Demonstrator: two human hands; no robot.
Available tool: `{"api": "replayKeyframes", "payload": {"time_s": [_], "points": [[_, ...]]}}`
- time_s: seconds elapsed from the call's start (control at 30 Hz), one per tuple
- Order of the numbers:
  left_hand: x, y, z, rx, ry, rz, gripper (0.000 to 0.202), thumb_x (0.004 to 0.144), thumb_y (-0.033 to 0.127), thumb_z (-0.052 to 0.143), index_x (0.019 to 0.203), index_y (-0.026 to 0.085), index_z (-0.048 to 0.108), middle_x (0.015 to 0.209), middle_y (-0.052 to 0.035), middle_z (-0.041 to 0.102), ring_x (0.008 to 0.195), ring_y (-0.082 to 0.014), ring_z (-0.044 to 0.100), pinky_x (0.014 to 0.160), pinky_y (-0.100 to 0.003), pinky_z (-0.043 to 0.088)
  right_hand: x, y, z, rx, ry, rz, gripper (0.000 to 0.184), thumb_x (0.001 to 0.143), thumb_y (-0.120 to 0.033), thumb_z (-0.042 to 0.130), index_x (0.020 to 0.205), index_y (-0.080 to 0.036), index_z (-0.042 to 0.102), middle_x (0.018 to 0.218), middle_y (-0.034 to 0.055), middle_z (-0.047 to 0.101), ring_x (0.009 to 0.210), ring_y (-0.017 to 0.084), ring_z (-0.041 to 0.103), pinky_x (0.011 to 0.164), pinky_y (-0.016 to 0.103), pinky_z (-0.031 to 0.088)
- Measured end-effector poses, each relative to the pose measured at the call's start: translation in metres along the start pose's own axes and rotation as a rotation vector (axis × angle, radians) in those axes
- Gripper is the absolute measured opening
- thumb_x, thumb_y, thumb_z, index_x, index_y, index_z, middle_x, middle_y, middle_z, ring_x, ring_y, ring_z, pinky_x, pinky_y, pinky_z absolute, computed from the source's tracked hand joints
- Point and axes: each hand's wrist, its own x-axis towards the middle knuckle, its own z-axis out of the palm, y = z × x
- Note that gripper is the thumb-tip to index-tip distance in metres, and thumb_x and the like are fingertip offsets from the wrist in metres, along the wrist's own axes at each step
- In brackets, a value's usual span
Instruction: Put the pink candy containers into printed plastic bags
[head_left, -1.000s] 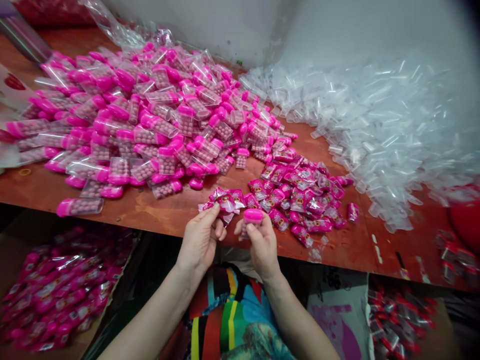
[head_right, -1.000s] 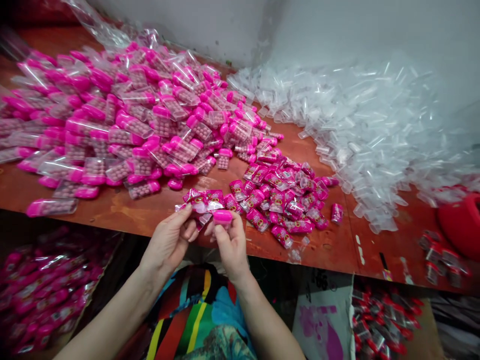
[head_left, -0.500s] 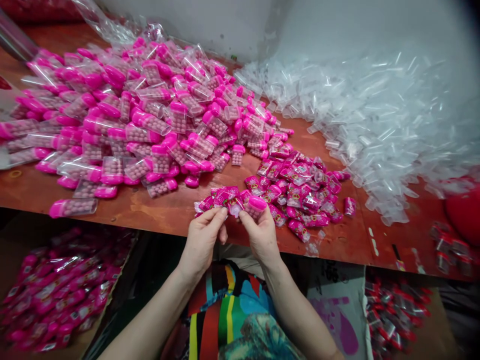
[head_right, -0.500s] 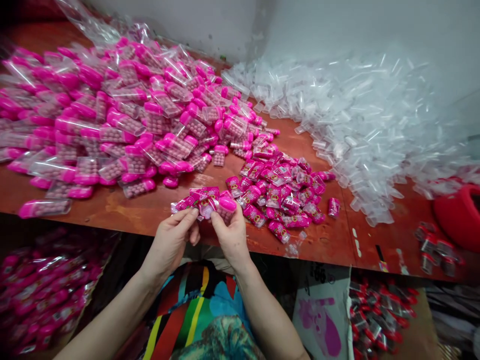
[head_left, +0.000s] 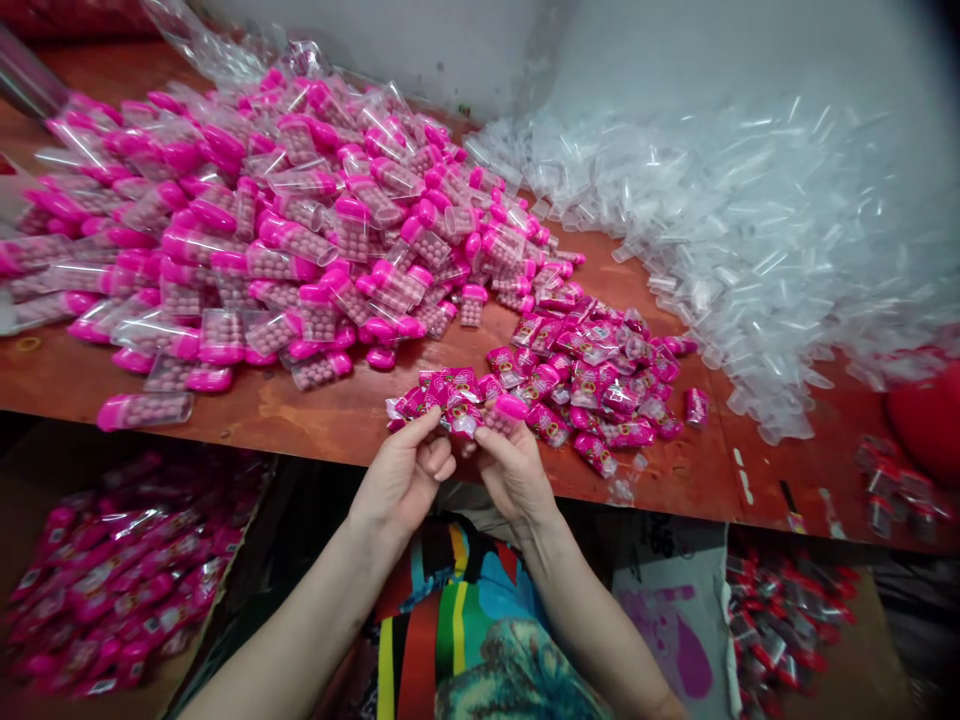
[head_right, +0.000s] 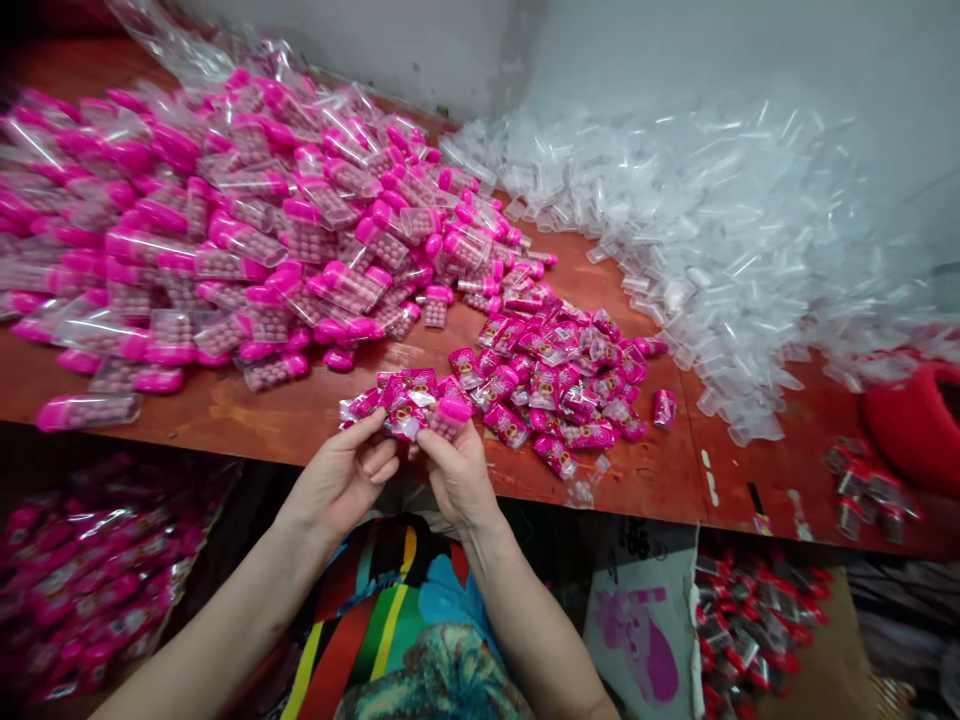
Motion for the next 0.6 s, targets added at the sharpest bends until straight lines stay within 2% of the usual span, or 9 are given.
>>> {"api": "replayKeyframes", "payload": {"time_s": [0.17,0.37,0.47,0.6], "points": [[-0.003,-0.003,-0.002,0.094,0.005,0.098,0.023,0.076,0.022,0.074,0.068,0.013,0.055,0.052,0.0083,0.044,0.037,-0.0017,0.032,0.035,-0.017,0.029,-0.002,0.002,-0.006,-0.315,0.067,-0.206,0.032,0.075,-0.023,0.074,0.102,-0.022,0.056,0.088,-0.0017,0.065,0.08,0.014,0.062,0.08,0.03,0.051],[-0.008,-0.008,-0.003,0.252,0.058,0.164,0.026,0.075,0.03,0.075,0.067,0.014,0.056,0.045,0.0075,0.043,0.037,-0.0044,0.035,0.036,-0.019,0.031,-0.006,0.0,-0.011,-0.741,0.102,-0.504,0.026,0.082,-0.022,0.066,0.106,-0.024,0.055,0.094,0.0012,0.061,0.084,0.016,0.06,0.079,0.032,0.05],[-0.009,-0.009,-0.003,0.3,0.066,0.156,0.027,0.077,0.032,0.073,0.065,0.015,0.056,0.04,0.0072,0.042,0.035,-0.0055,0.034,0.037,-0.02,0.031,-0.006,-0.004,-0.015,-0.932,0.064,-0.643,0.026,0.084,-0.019,0.063,0.108,-0.024,0.055,0.1,0.0032,0.061,0.092,0.018,0.059,0.086,0.035,0.048],[-0.009,-0.01,-0.003,0.353,0.039,0.161,0.026,0.078,0.034,0.071,0.067,0.014,0.059,0.04,0.006,0.044,0.036,-0.0062,0.036,0.038,-0.02,0.03,-0.004,-0.01,-0.02,-1.022,-0.063,-0.648,0.024,0.084,-0.014,0.057,0.106,-0.023,0.057,0.097,0.004,0.06,0.088,0.019,0.06,0.078,0.034,0.05]]}}
